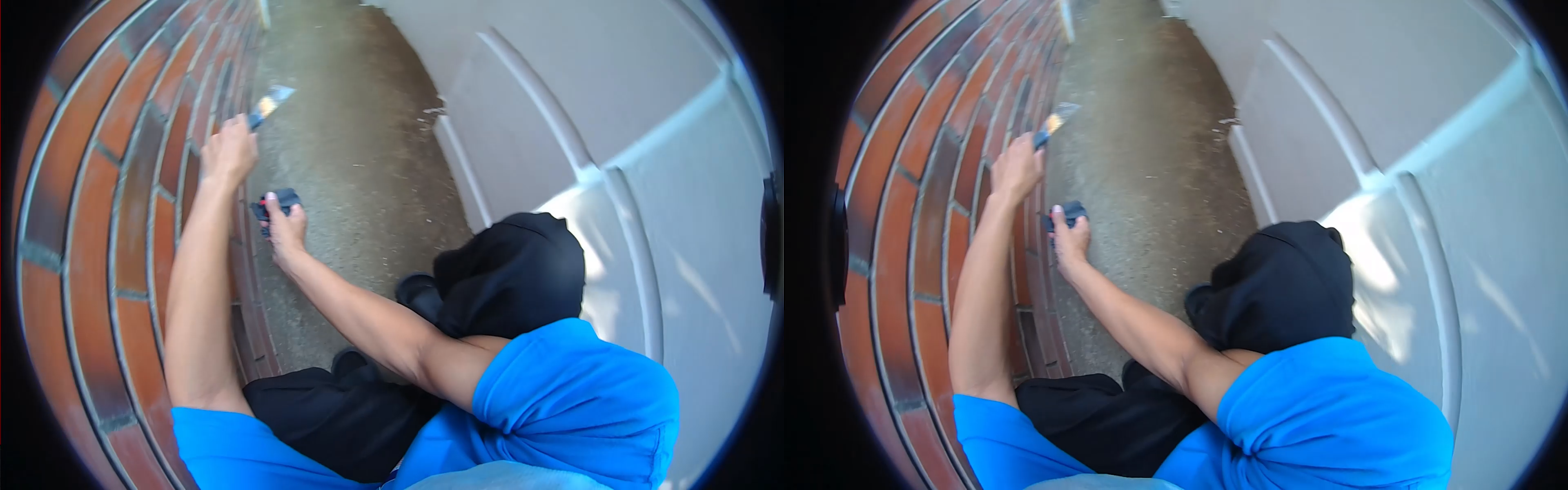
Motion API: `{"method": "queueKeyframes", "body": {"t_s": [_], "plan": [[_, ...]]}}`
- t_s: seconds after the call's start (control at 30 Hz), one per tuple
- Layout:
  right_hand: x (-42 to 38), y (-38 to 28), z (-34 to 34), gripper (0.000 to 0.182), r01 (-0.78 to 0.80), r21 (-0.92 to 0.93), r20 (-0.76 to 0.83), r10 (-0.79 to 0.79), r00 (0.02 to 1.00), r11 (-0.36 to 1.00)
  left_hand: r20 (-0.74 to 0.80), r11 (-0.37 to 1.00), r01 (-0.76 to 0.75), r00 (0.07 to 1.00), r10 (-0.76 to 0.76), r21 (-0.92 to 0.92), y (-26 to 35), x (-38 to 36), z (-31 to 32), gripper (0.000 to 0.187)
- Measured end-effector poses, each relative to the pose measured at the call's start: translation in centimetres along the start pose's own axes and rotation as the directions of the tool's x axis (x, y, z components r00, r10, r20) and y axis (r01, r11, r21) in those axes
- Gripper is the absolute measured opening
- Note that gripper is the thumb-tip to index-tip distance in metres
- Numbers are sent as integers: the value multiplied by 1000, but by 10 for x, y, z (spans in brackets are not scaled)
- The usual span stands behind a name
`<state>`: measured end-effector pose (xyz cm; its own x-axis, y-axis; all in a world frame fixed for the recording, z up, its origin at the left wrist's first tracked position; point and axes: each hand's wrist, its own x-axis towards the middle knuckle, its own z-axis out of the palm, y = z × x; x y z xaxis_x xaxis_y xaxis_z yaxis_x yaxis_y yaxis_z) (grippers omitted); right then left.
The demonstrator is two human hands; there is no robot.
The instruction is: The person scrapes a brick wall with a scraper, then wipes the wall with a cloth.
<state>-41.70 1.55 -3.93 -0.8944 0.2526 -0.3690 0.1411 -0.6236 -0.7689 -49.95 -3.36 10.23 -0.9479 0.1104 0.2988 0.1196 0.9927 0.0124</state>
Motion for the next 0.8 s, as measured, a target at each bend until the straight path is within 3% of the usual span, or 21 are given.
{"method": "queueKeyframes", "body": {"t_s": [0.2, 0.23, 0.27, 0.37, 0.43, 0.5, 0.53, 0.57, 0.6, 0.63, 0.67, 0.73, 0.8], "plan": [[-2, -94, 21, 23, 295, 202, -82, -284, 955, 934, -16, 999, 38, 999, -38, -20, 1, 18, 18, 29], [10, -96, 27, 21, 475, 201, -110, -462, 880, 856, 17, 997, 69, 998, -68, -19, 6, 18, 18, 30], [-20, -137, 33, 18, 471, 326, -65, -477, 876, 820, 44, 995, 99, 994, -98, -19, 12, 19, 16, 30], [-31, -193, 76, 17, 657, 386, 10, -715, 699, 648, -30, 996, 14, 999, -17, -92, -9, 46, 75, 31], [-53, -242, 102, 22, 766, 276, 144, -813, 565, 581, -16, 995, 8, 1000, -10, -102, 9, 46, 76, 31], [-31, -260, 144, 30, 935, -26, 221, -911, 349, 352, 17, 994, 15, 1000, -13, -111, 24, 43, 85, 31], [-32, -284, 142, 32, 935, -233, 536, -767, 354, 268, 31, 993, 17, 999, -14, -120, 33, 42, 86, 31], [-38, -310, 134, 34, 911, -395, 762, -512, 397, 119, 49, 993, 9, 999, -3, -116, 39, 41, 85, 31], [-49, -337, 126, 36, 873, -483, 866, -189, 463, -73, 63, 993, -11, 998, 18, -116, 46, 37, 81, 31], [-54, -357, 121, 39, 840, -486, 840, 137, 525, -241, 75, 995, -51, 996, 58, -87, 51, 33, 73, 31], [-47, -359, 118, 38, 841, -428, 802, 290, 523, -331, 86, 994, -93, 991, 98, -59, 56, 30, 65, 31], [-65, -374, 69, 39, 840, -283, 774, 407, 485, -463, 156, 995, -94, 983, 98, -36, 47, 44, 86, 27], [-92, -398, -8, 28, 867, -333, 788, 396, 471, -370, 161, 997, -58, 985, 64, -42, 44, 47, 93, 24]]}}
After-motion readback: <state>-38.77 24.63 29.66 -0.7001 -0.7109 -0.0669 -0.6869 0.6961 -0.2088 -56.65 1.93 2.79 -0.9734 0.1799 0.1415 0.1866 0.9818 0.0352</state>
